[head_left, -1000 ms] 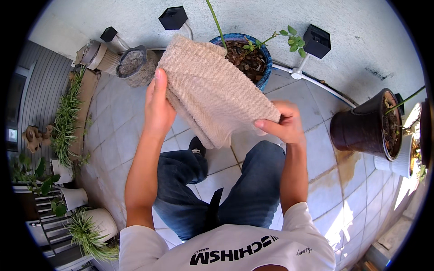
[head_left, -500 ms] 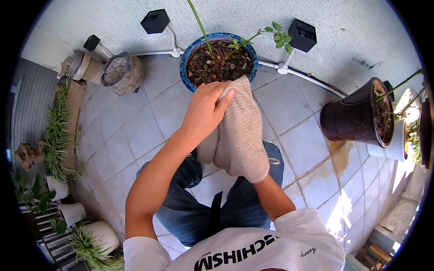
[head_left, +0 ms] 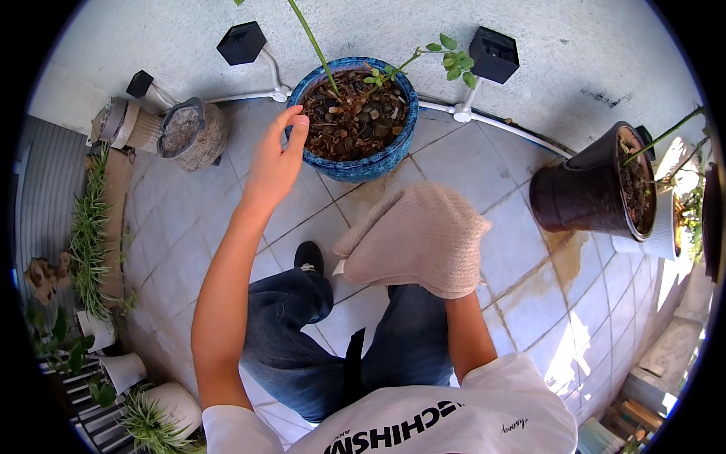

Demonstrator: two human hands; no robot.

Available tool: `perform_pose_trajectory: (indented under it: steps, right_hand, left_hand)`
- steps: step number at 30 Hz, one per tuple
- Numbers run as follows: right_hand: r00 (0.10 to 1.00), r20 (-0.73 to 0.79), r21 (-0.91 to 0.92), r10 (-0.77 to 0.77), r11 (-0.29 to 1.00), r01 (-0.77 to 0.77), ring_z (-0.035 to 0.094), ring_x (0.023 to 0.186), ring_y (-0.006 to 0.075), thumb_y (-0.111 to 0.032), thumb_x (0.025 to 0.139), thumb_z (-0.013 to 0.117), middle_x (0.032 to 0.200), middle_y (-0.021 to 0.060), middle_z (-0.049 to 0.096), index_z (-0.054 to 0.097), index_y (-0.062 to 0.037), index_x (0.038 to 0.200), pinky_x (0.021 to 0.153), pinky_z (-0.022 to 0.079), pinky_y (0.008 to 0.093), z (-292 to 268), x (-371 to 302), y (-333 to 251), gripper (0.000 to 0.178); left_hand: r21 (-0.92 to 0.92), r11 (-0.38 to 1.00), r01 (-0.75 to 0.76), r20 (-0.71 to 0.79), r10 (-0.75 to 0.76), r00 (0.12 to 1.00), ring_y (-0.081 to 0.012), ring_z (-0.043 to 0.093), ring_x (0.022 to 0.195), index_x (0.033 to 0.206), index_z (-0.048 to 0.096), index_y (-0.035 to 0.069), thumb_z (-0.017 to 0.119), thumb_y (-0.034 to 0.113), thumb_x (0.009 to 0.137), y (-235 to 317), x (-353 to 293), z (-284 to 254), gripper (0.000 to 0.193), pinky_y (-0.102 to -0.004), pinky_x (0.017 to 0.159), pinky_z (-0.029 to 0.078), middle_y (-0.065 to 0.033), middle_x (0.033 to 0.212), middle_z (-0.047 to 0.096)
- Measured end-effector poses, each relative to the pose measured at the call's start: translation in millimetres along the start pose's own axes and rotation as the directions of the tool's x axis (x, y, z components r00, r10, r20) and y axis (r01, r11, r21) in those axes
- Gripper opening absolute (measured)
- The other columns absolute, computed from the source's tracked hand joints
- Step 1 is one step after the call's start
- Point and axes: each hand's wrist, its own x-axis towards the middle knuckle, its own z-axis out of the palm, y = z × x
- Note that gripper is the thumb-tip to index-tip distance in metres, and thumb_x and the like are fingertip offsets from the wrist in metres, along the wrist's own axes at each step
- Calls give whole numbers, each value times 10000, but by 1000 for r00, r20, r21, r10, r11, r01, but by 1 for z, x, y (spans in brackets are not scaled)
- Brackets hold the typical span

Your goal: The person sprays liquid from a bottle onto the surface of various potted plants and wipes the pots and leaves with a cloth.

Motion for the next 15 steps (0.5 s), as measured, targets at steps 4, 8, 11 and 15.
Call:
perform_pose_trajectory:
  steps: [4,8,11,15]
  right_hand:
    - [990,-1,-245,139,960,-135,603,979,297,-110,799,628,1028,153,594,564,-18,1078,806,495,372,32,34,34,301]
    - [973,-43,-456,229,861,-223,627,917,315,-92,779,633,966,161,617,625,-12,979,755,513,388,71,113,62,216]
    - [980,-115,-488,163,850,-198,638,893,321,-86,771,633,925,165,630,659,-9,924,741,522,400,78,175,70,173]
    - [971,-228,-427,-79,904,-27,633,916,318,-100,763,628,903,169,639,668,-11,908,780,524,411,76,229,87,175]
  left_hand:
    - [304,947,102,-99,-75,992,-374,469,1285,1390,425,-56,506,433,977,-99,54,-7,645,-397,1075,360,-279,1380,474]
    - [341,919,198,-130,-163,978,-426,321,1387,1430,300,-122,496,482,960,-173,104,34,790,-418,1153,257,-328,1467,337]
    - [225,962,155,-92,-137,986,-426,320,1387,1438,283,-121,495,497,958,-178,137,58,811,-416,1153,253,-332,1475,319]
    - [314,949,8,13,-12,1000,-440,347,1363,1425,302,-131,489,508,959,-190,184,62,813,-422,1137,285,-342,1445,355]
